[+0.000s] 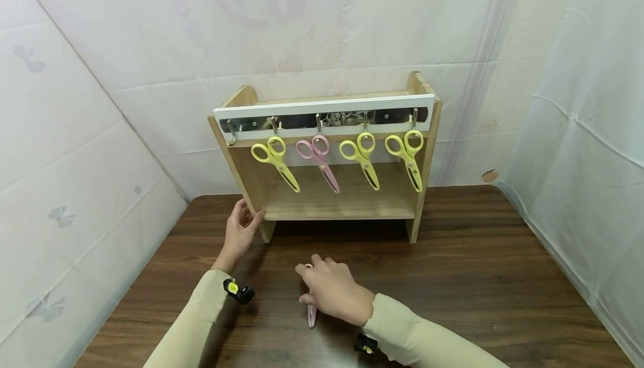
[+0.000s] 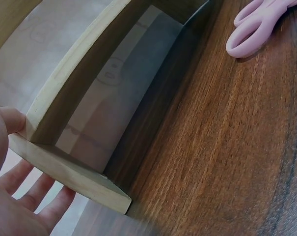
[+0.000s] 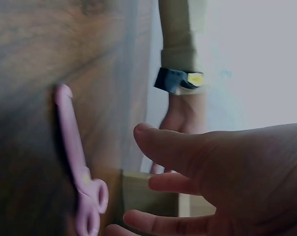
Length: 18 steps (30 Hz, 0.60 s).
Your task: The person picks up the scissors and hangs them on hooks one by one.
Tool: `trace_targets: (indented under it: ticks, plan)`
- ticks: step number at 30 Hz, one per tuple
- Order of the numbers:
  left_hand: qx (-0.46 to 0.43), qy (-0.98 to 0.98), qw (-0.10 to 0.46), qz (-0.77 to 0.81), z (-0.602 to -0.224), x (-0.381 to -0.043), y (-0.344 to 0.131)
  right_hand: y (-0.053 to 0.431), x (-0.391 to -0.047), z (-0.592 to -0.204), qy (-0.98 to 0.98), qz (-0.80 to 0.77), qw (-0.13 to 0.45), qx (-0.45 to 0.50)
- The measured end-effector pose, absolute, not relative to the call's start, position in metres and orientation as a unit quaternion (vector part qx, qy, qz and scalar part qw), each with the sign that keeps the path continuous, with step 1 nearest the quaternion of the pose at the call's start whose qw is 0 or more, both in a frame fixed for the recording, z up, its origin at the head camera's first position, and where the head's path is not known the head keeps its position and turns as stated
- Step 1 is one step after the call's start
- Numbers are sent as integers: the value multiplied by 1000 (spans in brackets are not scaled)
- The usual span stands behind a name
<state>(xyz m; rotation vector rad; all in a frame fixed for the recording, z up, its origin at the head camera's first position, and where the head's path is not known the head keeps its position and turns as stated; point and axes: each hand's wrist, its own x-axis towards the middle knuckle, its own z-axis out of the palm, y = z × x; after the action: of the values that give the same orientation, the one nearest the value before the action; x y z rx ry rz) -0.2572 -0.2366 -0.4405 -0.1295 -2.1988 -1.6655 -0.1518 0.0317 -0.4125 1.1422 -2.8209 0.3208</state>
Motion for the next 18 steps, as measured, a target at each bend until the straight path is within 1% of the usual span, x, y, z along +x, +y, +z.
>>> trace_targets:
  ticks: [8,13,18]
  plan:
    - [-55,-787,182,-587,-415,-239,-227,29,-146,-429,-924,94,22,371]
    - [-59,-791,197,-576,-430,-249,-232,28,-144,-436,-923,107,22,370]
    - [-61,-795,200,-569,-444,-258,-238,27,-144,-442,-923,109,36,368]
